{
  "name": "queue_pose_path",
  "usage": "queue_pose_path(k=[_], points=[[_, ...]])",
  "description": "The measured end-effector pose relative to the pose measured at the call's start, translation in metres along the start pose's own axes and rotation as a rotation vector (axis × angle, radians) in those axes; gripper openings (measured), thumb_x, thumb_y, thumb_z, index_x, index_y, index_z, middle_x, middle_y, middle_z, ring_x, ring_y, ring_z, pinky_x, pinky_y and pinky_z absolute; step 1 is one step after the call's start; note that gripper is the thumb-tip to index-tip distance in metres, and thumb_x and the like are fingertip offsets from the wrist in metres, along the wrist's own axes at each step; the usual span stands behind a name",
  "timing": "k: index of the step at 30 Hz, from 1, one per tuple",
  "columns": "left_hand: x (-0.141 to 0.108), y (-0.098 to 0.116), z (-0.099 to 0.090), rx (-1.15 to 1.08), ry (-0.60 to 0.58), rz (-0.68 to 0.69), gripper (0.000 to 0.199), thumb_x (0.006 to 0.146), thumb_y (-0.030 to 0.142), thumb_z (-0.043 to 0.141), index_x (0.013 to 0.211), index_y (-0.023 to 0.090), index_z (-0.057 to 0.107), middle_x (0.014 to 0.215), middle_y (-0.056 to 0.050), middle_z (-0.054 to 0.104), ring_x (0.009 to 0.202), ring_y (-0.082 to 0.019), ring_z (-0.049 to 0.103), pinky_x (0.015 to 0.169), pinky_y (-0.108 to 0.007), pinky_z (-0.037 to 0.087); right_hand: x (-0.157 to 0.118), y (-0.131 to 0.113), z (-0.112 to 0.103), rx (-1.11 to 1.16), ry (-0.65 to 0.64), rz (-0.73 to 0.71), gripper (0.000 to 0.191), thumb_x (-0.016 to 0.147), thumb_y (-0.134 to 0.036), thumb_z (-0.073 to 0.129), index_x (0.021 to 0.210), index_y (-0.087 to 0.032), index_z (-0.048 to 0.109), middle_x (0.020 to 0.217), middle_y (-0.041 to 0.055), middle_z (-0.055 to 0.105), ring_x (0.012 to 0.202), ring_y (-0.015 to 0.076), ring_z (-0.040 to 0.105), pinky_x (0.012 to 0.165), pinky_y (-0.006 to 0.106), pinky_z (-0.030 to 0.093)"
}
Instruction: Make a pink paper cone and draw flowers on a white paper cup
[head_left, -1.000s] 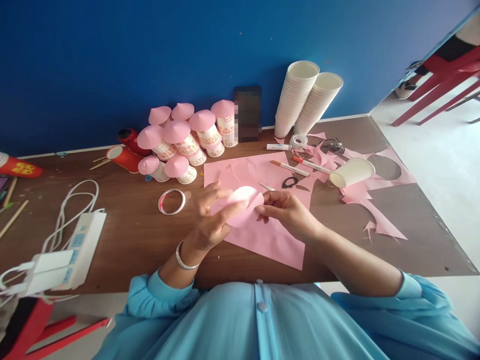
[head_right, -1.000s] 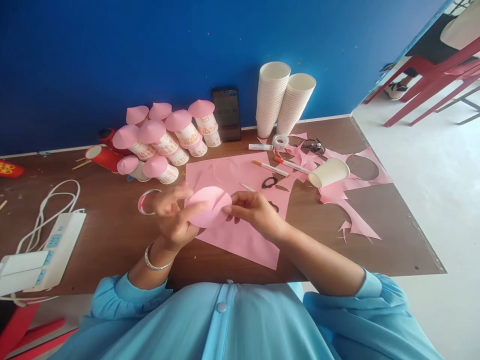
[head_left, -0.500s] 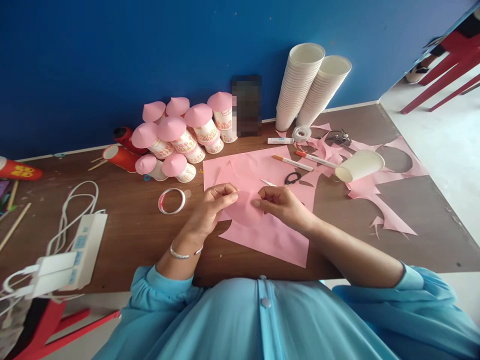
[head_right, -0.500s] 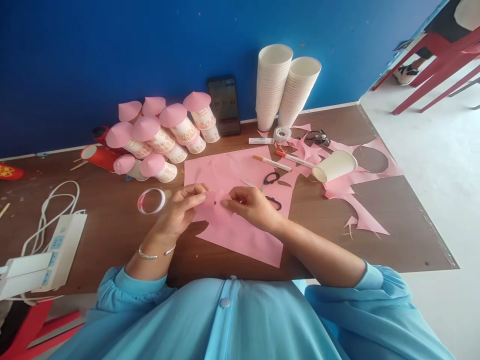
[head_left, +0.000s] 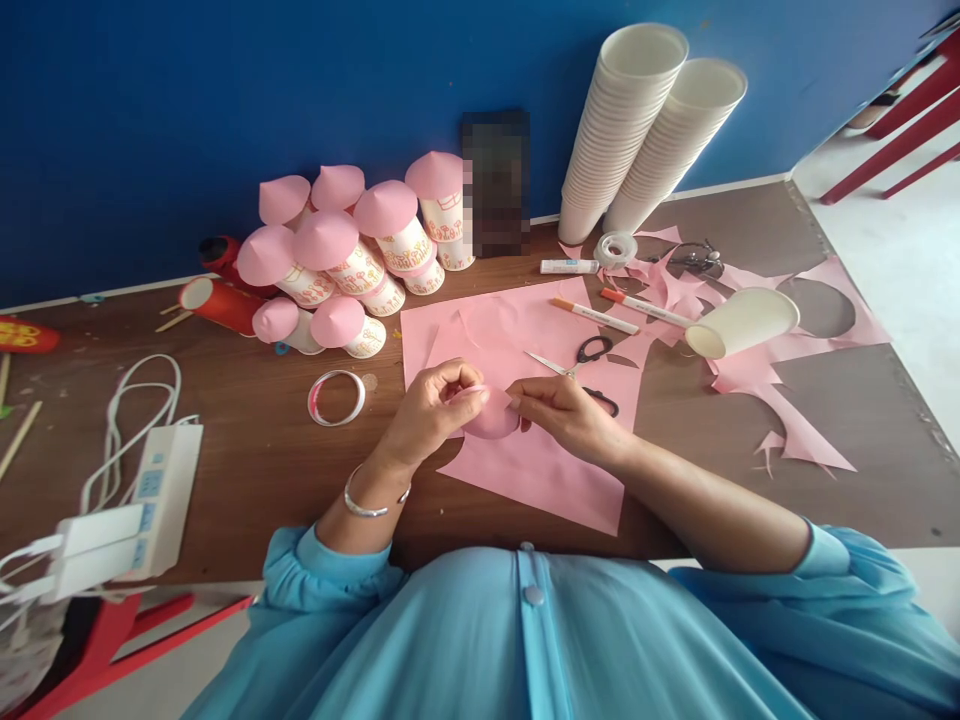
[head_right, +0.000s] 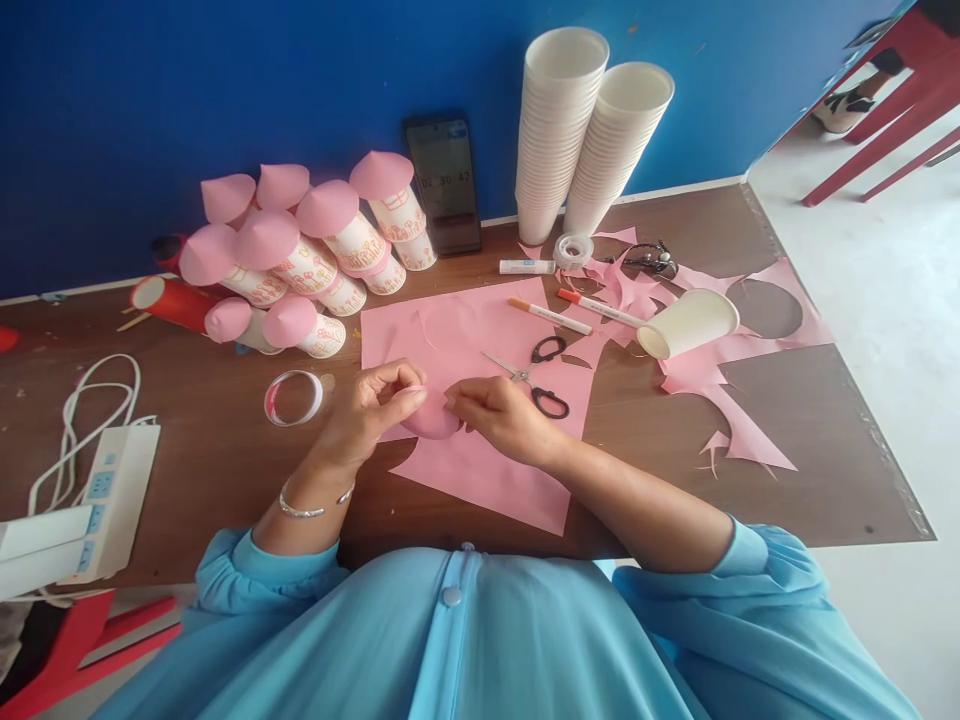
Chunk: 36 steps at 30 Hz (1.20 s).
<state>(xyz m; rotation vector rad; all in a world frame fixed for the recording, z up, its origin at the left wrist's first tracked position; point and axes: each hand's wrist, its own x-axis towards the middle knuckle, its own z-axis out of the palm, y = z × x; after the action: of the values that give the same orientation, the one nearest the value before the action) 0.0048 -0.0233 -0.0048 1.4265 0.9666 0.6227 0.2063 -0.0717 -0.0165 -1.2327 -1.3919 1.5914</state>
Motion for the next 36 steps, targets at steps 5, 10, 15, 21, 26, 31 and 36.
queue_pose_path(k=[5, 10, 15, 21, 26, 31, 36], points=[[0.000, -0.001, 0.000, 0.001, 0.003, 0.015, 0.026, 0.085, 0.030, 0.068, 0.069, 0.019, 0.051, 0.073, 0.002, 0.046, 0.071, -0.013, 0.041, 0.068, -0.028, 0.035, -0.001, -0.004, -0.001, -0.041, 0.034, 0.029, 0.055, 0.094, -0.064, 0.054, 0.064, -0.018, 0.057, 0.066, 0.0006, 0.054, 0.067, 0.0138, 0.050, 0.066, 0.029, 0.042], [-0.001, -0.001, 0.000, -0.001, -0.003, -0.004, 0.030, 0.085, 0.033, 0.070, 0.067, 0.019, 0.050, 0.071, 0.002, 0.044, 0.070, -0.013, 0.040, 0.067, -0.028, 0.035, -0.001, -0.003, 0.001, 0.010, 0.041, 0.041, 0.055, 0.086, -0.069, 0.064, 0.069, -0.017, 0.063, 0.065, -0.0007, 0.054, 0.065, 0.0127, 0.047, 0.062, 0.028, 0.038], [-0.001, 0.000, 0.001, -0.050, -0.029, -0.067, 0.024, 0.083, 0.040, 0.074, 0.080, 0.018, 0.066, 0.076, 0.001, 0.057, 0.073, -0.014, 0.048, 0.069, -0.027, 0.038, -0.001, 0.001, 0.004, -0.008, 0.074, 0.023, 0.054, 0.087, -0.068, 0.063, 0.072, -0.016, 0.065, 0.066, -0.0001, 0.055, 0.066, 0.0131, 0.046, 0.062, 0.028, 0.037], [-0.001, -0.009, 0.003, -0.138, -0.043, -0.145, 0.032, 0.081, 0.039, 0.074, 0.066, 0.017, 0.055, 0.065, 0.003, 0.048, 0.063, -0.011, 0.041, 0.061, -0.026, 0.032, -0.003, 0.001, 0.006, -0.053, 0.087, 0.030, 0.055, 0.088, -0.068, 0.062, 0.067, -0.017, 0.061, 0.063, -0.0017, 0.052, 0.061, 0.0115, 0.044, 0.058, 0.027, 0.034], [-0.001, -0.015, 0.005, -0.268, -0.011, -0.226, 0.034, 0.081, 0.038, 0.073, 0.065, 0.019, 0.050, 0.061, 0.004, 0.047, 0.057, -0.010, 0.040, 0.055, -0.025, 0.030, -0.001, 0.000, 0.007, 0.005, 0.093, 0.039, 0.056, 0.086, -0.070, 0.064, 0.065, -0.018, 0.061, 0.065, 0.0008, 0.061, 0.066, 0.0140, 0.054, 0.066, 0.028, 0.042], [-0.001, -0.009, 0.009, -0.264, -0.005, -0.212, 0.034, 0.078, 0.036, 0.076, 0.062, 0.018, 0.051, 0.056, 0.005, 0.047, 0.053, -0.008, 0.038, 0.053, -0.024, 0.029, 0.002, 0.008, 0.011, 0.176, 0.083, 0.084, 0.051, 0.079, -0.066, 0.074, 0.067, -0.017, 0.066, 0.063, -0.0011, 0.060, 0.063, 0.0122, 0.052, 0.065, 0.028, 0.041], [-0.004, -0.007, 0.011, -0.277, -0.007, -0.188, 0.033, 0.080, 0.035, 0.075, 0.063, 0.017, 0.054, 0.057, 0.005, 0.052, 0.055, -0.008, 0.042, 0.055, -0.023, 0.032, 0.001, 0.014, 0.013, 0.234, 0.087, 0.086, 0.047, 0.078, -0.062, 0.077, 0.068, -0.017, 0.067, 0.062, -0.0013, 0.060, 0.063, 0.0119, 0.052, 0.065, 0.028, 0.041]])
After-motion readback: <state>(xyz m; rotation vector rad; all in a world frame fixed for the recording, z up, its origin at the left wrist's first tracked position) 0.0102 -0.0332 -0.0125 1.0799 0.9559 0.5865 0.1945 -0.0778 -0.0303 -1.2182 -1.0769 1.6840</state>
